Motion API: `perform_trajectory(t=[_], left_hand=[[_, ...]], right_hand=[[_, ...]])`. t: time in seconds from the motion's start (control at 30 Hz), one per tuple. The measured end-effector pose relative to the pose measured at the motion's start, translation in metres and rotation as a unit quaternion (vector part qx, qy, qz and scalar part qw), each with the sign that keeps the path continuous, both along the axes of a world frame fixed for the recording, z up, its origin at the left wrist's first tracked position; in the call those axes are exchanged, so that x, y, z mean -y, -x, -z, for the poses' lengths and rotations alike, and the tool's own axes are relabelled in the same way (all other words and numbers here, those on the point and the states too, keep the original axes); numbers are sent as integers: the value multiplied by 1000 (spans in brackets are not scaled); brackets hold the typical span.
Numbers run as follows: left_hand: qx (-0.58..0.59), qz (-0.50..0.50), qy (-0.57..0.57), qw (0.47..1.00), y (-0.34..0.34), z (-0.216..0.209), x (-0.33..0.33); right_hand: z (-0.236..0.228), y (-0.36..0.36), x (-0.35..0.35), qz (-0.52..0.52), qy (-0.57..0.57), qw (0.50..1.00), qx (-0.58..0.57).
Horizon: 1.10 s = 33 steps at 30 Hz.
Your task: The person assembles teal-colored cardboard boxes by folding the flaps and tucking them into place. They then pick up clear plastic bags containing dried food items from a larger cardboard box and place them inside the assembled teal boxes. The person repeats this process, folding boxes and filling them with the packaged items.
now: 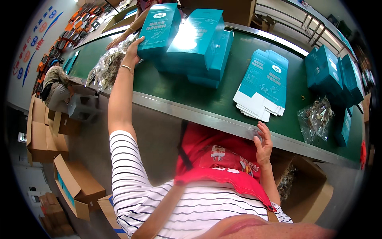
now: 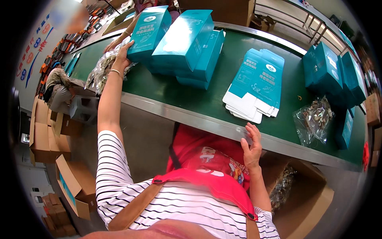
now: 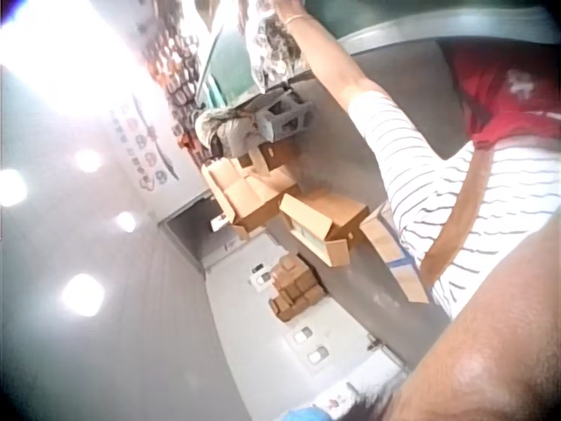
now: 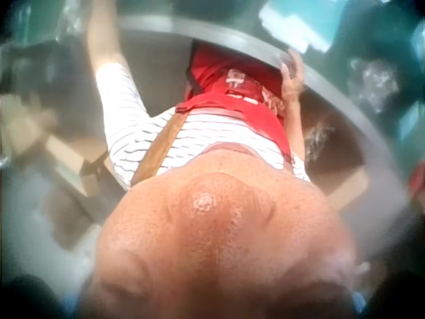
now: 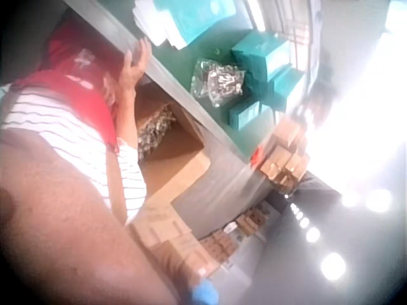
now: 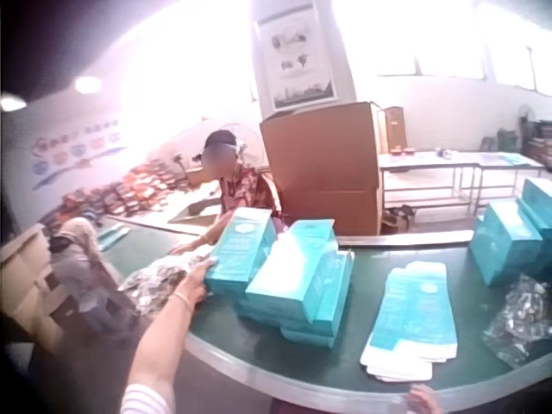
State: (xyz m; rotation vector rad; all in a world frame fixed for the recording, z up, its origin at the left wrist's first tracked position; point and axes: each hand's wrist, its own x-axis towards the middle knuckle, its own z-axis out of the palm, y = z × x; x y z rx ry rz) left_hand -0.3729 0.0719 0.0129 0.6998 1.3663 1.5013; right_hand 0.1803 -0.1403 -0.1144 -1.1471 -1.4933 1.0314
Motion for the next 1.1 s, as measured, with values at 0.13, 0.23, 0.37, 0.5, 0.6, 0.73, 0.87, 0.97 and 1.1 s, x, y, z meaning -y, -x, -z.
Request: perform_trajectory(t=[0.13, 0.23, 0.37, 0.5, 0.6, 0.73, 0.87, 0.97, 1.1], left_hand=[[-25, -39, 43, 998, -1, 15, -38], [-45, -74, -55, 995, 104, 44, -41], [-335, -292, -139, 885, 12, 40, -24], [-644, -302, -235, 662, -98, 5, 55], [-649, -99, -408, 635, -196, -1, 103], [-514, 190, -373, 749, -279, 45, 133], [-412, 270, -181, 851, -313, 104, 117], [-384, 279, -130, 871, -339, 129, 91], [-350, 284, -35, 892, -357, 162, 61]], right_hand=[[7, -20, 10, 62, -12, 998, 21], [-5, -21, -1, 70, -47, 995, 46], [-6, -47, -29, 179, -67, 980, 57], [3, -69, -75, 197, -24, 980, 3], [2, -79, -106, 190, 98, 967, -140], [13, -86, -136, 163, 174, 946, -218], [21, -86, -146, 138, 216, 943, -211], [22, -97, -141, 127, 199, 952, -193], [25, -97, -149, 99, 230, 949, -192]])
